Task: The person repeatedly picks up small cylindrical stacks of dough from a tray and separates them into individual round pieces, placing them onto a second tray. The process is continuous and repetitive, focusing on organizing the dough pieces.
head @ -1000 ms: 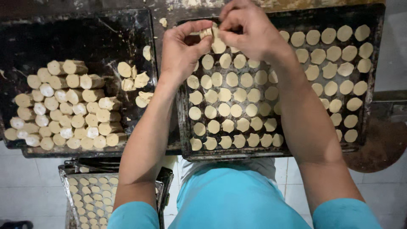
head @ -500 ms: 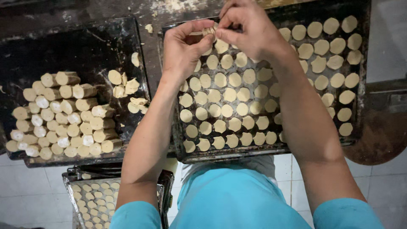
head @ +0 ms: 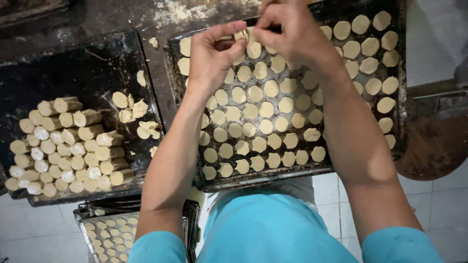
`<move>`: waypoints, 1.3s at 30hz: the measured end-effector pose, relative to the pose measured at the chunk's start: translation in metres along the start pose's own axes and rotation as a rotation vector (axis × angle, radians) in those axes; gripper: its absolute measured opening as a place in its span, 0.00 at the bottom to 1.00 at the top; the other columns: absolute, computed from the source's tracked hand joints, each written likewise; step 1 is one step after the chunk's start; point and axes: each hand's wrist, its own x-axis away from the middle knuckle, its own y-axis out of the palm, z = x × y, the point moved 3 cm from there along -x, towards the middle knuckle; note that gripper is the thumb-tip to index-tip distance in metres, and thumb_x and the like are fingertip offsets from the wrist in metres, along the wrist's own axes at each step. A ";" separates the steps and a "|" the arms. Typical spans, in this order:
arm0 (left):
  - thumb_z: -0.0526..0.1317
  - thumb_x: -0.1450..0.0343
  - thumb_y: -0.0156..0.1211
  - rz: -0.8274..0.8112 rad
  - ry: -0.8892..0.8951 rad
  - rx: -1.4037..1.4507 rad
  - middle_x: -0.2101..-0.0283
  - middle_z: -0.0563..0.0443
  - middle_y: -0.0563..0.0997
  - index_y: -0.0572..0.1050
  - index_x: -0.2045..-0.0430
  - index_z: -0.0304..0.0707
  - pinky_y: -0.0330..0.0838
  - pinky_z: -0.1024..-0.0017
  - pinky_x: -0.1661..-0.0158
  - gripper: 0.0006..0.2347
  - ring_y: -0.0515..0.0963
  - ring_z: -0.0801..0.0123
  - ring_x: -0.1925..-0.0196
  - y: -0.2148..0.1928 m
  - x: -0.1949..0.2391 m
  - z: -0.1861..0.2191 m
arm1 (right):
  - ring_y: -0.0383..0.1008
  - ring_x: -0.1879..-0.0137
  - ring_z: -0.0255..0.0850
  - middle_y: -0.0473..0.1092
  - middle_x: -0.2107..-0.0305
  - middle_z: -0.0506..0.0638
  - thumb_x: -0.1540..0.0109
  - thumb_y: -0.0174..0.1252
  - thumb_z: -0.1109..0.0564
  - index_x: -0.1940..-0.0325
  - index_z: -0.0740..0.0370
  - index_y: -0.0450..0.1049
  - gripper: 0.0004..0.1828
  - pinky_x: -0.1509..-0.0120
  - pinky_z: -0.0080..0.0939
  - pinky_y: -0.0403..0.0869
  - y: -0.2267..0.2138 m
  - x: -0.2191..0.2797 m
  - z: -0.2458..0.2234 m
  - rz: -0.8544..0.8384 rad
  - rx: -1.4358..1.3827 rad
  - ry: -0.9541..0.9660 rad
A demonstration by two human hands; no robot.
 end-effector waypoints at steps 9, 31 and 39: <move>0.29 0.29 0.67 -0.020 0.011 -0.011 0.64 0.54 0.86 0.81 0.50 0.31 0.77 0.82 0.63 0.13 0.82 0.81 0.64 0.020 -0.009 0.004 | 0.77 0.54 0.36 0.76 0.58 0.48 0.32 0.65 0.61 0.54 0.68 0.79 0.07 0.49 0.36 0.75 -0.021 0.005 -0.006 0.043 0.030 0.088; 0.25 0.27 0.64 -0.160 0.065 0.143 0.50 0.48 0.84 0.77 0.43 0.29 0.80 0.77 0.54 0.17 0.83 0.76 0.56 0.075 -0.035 -0.008 | 0.72 0.66 0.34 0.73 0.70 0.50 0.36 0.67 0.61 0.59 0.69 0.79 0.06 0.64 0.37 0.71 -0.064 0.034 0.008 0.100 0.063 0.077; 0.26 0.32 0.70 -0.023 0.084 0.109 0.62 0.49 0.83 0.74 0.64 0.28 0.82 0.76 0.57 0.09 0.84 0.74 0.60 0.089 -0.041 -0.009 | 0.72 0.66 0.31 0.74 0.70 0.45 0.31 0.67 0.59 0.58 0.66 0.80 0.07 0.63 0.34 0.69 -0.075 0.047 0.031 0.086 0.038 0.199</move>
